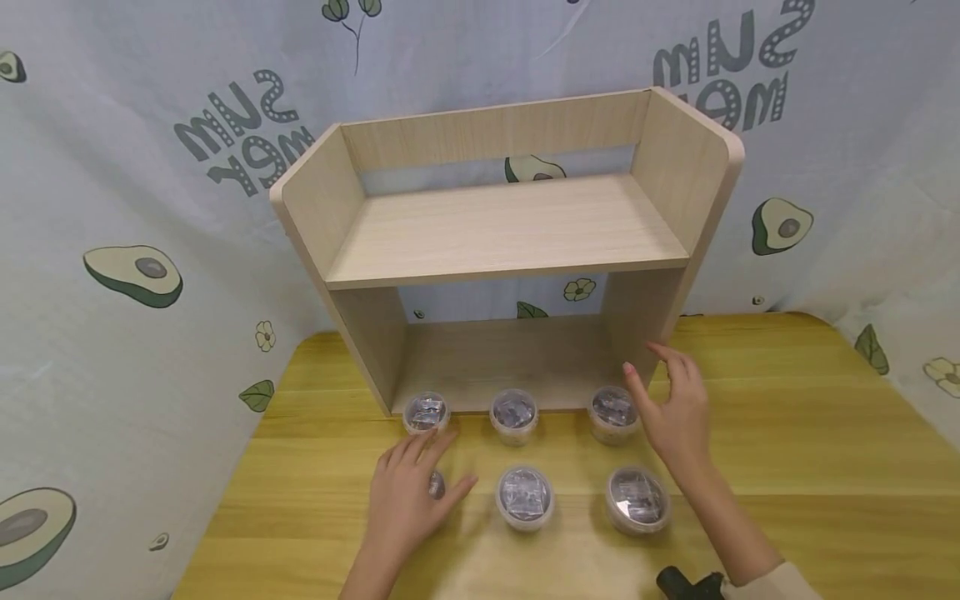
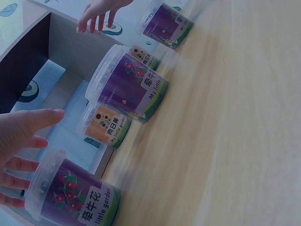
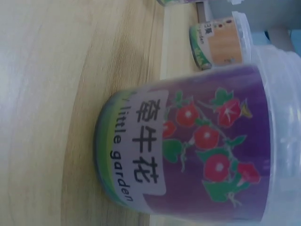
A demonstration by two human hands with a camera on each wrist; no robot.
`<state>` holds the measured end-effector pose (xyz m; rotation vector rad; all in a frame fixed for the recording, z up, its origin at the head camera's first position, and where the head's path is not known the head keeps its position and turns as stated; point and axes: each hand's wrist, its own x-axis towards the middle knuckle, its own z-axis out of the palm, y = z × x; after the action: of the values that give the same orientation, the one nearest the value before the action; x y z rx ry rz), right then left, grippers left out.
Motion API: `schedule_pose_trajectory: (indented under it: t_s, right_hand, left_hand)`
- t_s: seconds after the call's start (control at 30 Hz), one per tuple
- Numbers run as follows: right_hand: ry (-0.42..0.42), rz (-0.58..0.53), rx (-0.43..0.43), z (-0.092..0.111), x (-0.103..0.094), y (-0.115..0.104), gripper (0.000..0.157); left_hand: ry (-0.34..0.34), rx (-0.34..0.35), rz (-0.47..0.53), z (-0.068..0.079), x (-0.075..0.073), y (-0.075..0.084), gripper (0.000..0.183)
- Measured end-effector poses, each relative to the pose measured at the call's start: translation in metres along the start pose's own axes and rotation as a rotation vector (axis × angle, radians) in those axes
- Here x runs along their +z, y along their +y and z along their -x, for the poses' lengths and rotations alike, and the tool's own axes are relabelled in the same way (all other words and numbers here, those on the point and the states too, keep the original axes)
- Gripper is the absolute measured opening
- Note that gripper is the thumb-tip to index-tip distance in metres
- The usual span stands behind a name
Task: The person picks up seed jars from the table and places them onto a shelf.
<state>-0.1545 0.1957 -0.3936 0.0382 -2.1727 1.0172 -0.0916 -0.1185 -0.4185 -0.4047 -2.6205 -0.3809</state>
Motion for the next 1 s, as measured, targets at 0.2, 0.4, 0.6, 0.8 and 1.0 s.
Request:
schedule_pose_trajectory:
  t_s: [0.2,0.4,0.6,0.8,1.0]
  right_hand:
    - [0.073,-0.087,-0.013,-0.005,0.001,0.005,0.036]
    - [0.111,-0.183,0.116,-0.008,-0.001,0.005,0.035]
    - [0.129,-0.234,0.249,-0.009,-0.001,0.005,0.038]
    - [0.173,-0.277,0.343,-0.014,0.001,0.012,0.028]
    - [0.132,-0.277,0.419,-0.020,0.000,0.013,0.021]
  left_hand:
    - [-0.002,-0.004,0.018,0.007,-0.003,-0.003,0.059]
    - [-0.007,-0.016,0.019,0.012,-0.004,-0.005,0.061]
    - [-0.009,-0.029,0.017,0.017,-0.004,-0.007,0.059]
    - [-0.020,-0.052,0.028,0.020,-0.003,-0.009,0.057]
    - [-0.039,-0.066,0.039,0.022,-0.002,-0.009,0.056]
